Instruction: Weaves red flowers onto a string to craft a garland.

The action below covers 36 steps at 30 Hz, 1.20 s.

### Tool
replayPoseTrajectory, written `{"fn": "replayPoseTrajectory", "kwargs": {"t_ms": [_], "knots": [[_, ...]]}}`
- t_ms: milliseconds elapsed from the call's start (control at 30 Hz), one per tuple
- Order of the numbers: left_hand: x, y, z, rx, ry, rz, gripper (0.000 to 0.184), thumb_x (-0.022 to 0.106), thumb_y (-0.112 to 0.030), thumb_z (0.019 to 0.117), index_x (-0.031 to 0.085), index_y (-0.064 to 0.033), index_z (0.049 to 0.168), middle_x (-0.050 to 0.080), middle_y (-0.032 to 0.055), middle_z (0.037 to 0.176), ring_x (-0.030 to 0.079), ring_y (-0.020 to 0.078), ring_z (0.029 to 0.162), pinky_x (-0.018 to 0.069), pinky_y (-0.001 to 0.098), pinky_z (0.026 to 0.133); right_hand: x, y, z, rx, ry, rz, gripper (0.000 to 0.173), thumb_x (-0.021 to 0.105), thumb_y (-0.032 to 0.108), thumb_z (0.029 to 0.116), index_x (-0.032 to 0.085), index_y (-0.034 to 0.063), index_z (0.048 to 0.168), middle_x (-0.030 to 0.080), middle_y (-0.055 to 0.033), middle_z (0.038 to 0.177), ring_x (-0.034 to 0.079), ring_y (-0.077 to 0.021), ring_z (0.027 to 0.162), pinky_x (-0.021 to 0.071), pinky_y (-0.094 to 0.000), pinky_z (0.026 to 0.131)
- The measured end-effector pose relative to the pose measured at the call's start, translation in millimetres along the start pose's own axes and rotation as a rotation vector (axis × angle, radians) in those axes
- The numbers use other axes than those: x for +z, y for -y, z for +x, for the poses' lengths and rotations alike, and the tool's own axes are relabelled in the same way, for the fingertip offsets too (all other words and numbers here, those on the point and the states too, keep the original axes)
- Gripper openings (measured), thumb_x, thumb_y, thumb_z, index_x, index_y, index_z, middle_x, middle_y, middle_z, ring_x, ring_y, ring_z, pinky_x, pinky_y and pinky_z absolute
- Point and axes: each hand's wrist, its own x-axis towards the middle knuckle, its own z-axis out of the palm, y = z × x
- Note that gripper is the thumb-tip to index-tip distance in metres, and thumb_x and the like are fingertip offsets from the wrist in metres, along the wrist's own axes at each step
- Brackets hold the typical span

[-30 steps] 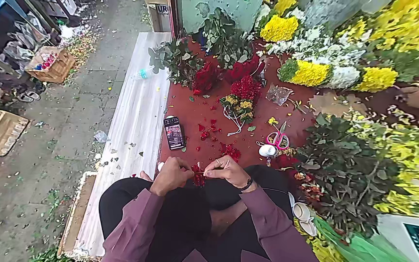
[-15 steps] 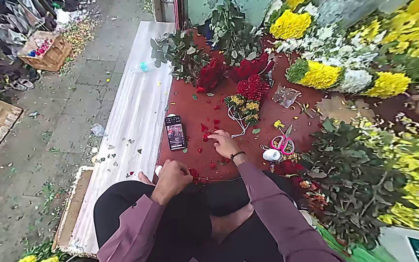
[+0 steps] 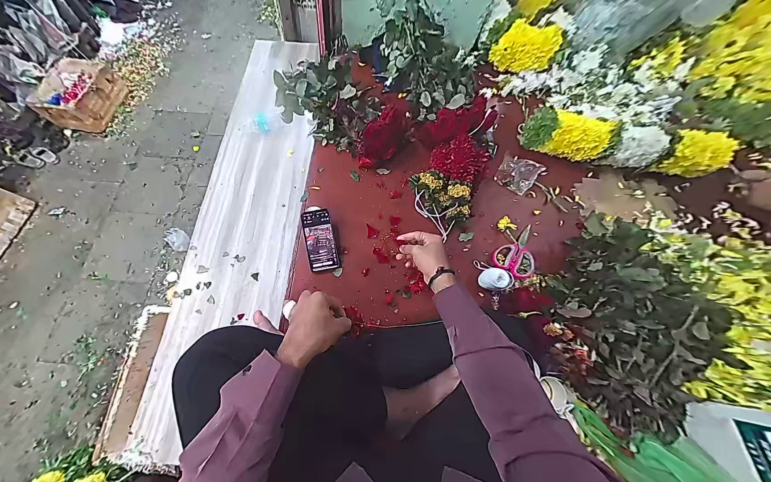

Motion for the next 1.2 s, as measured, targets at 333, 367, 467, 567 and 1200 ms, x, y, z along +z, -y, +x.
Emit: {"fn": "replayPoseTrajectory", "kwargs": {"t_ms": [333,367,467,567,1200], "knots": [[-2.8,-1.4,2.2,-0.024,-0.009,0.027,0.019,0.077,-0.039,0.0783,0.078,-0.0212,0.085,0.071,0.0019,0.081,0.067,0.0249,0.083,0.0528,0.0564,0.075,-0.2,39.4,-63.3,-0.026,0.153,0.224,0.018,0.069,0.008,0.0963,0.074,0.0025,0.113,0.075,-0.0144,0.091,0.068,-0.0185,0.065,0.0529,-0.0283,0.051],[-1.9,-0.9,2.9,-0.021,-0.005,0.031,0.019,0.078,-0.039,0.0784,0.078,-0.0211,0.085,0.071,0.0020,0.082,0.067,0.0252,0.084,0.0526,0.0568,0.076,-0.9,40.7,-68.2,-0.037,0.177,0.241,0.016,0.066,0.006,0.0973,0.075,0.0021,0.111,0.075,-0.0149,0.093,0.068,-0.0186,0.066,0.0528,-0.0280,0.051],[-0.2,0.9,4.5,-0.024,-0.008,0.044,0.019,0.078,-0.040,0.0779,0.079,-0.0222,0.084,0.072,0.0016,0.083,0.067,0.0259,0.087,0.0526,0.0578,0.077,-1.5,44.1,-74.8,-0.084,0.216,0.280,0.021,0.057,0.001,0.0974,0.076,0.0010,0.107,0.075,-0.0155,0.094,0.068,-0.0191,0.068,0.0535,-0.0287,0.052],[0.4,2.5,4.4,-0.038,-0.011,0.044,0.018,0.077,-0.040,0.0773,0.078,-0.0225,0.084,0.072,0.0018,0.083,0.067,0.0259,0.087,0.0528,0.0579,0.077,-0.1,45.5,-74.5,-0.108,0.230,0.302,0.026,0.052,0.000,0.0987,0.075,-0.0003,0.109,0.075,-0.0157,0.098,0.069,-0.0209,0.072,0.0571,-0.0319,0.057],[-0.6,3.7,6.8,-0.031,-0.037,-0.127,0.020,0.077,-0.041,0.0830,0.080,-0.0216,0.084,0.073,-0.0021,0.077,0.069,0.0156,0.072,0.0560,0.0509,0.070,34.9,42.3,-135.9,-0.281,0.276,0.510,0.037,0.075,-0.001,0.0870,0.060,-0.0060,0.120,0.072,-0.0200,0.090,0.069,-0.0242,0.066,0.0595,-0.0355,0.059]]}}
